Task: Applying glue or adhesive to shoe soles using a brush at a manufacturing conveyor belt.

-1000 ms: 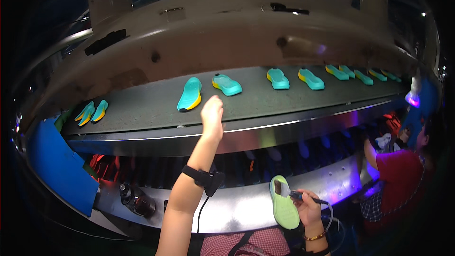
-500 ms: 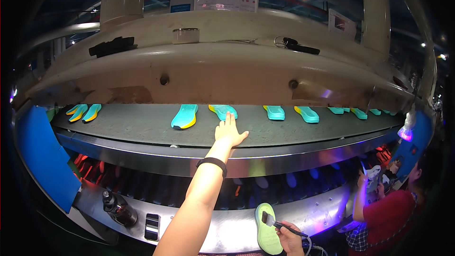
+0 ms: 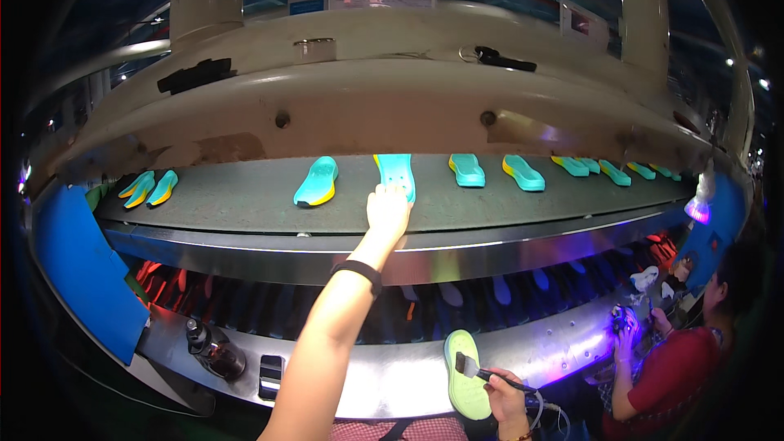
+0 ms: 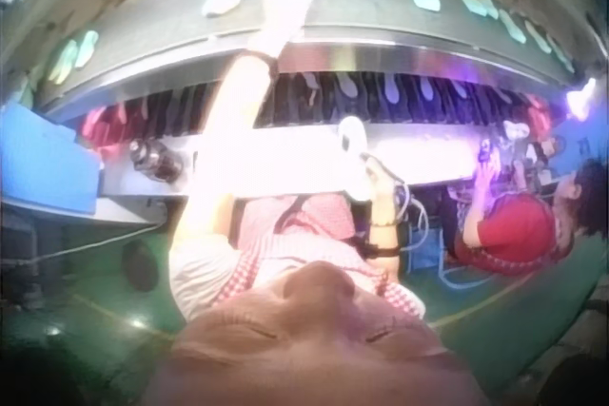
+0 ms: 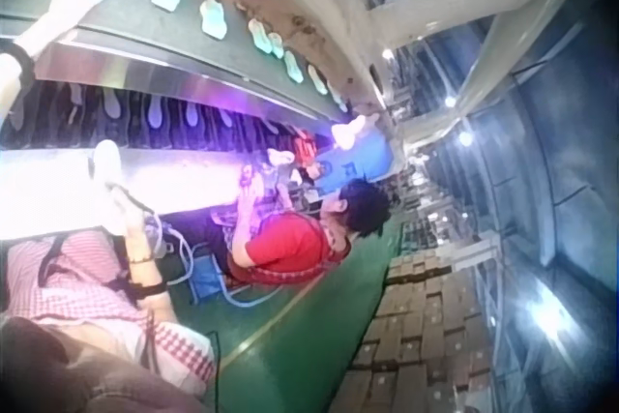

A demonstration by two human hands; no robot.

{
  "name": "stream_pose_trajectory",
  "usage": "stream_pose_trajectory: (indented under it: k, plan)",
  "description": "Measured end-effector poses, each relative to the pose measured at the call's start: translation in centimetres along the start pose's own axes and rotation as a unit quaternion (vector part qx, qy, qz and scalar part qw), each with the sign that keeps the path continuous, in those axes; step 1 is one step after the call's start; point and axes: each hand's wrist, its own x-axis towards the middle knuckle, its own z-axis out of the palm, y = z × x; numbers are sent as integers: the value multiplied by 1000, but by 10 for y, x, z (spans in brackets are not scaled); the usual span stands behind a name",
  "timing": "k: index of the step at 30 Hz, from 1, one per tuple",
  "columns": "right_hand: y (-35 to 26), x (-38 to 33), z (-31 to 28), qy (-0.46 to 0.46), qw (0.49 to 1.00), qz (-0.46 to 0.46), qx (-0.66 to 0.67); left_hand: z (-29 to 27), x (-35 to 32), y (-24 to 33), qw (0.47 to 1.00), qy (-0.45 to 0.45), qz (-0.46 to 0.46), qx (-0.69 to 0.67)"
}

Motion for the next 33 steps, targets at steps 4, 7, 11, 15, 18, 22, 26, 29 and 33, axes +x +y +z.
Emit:
stream_pose_trajectory:
  k: [4,7,11,15,18,22,26,29,33]
  plan:
    - [-7,0,-3,37,999,-7,13,-39,-23,4,976,32,35,-212]
    - [-13,-5,1,62,997,-38,-13,-61,-58,12,832,202,-49,-515]
    - [-9,5,10,51,997,-46,-18,-80,-120,22,651,152,-318,-673]
    - [-12,8,14,29,998,-49,-5,-92,-152,-7,388,-240,-282,-844]
    - [-12,5,18,24,999,-32,-9,-95,-215,-31,347,-266,-238,-867]
    - [-1,8,28,-12,999,9,-35,-105,-290,-29,92,-344,-230,-906]
    - [11,10,51,-108,991,10,-72,-94,-330,-8,182,-289,-382,-859]
    - [22,10,78,-152,976,55,-145,-99,-329,5,92,-257,-405,-873]
    - [23,21,110,-205,944,47,-256,-107,-323,22,100,-230,-428,-868]
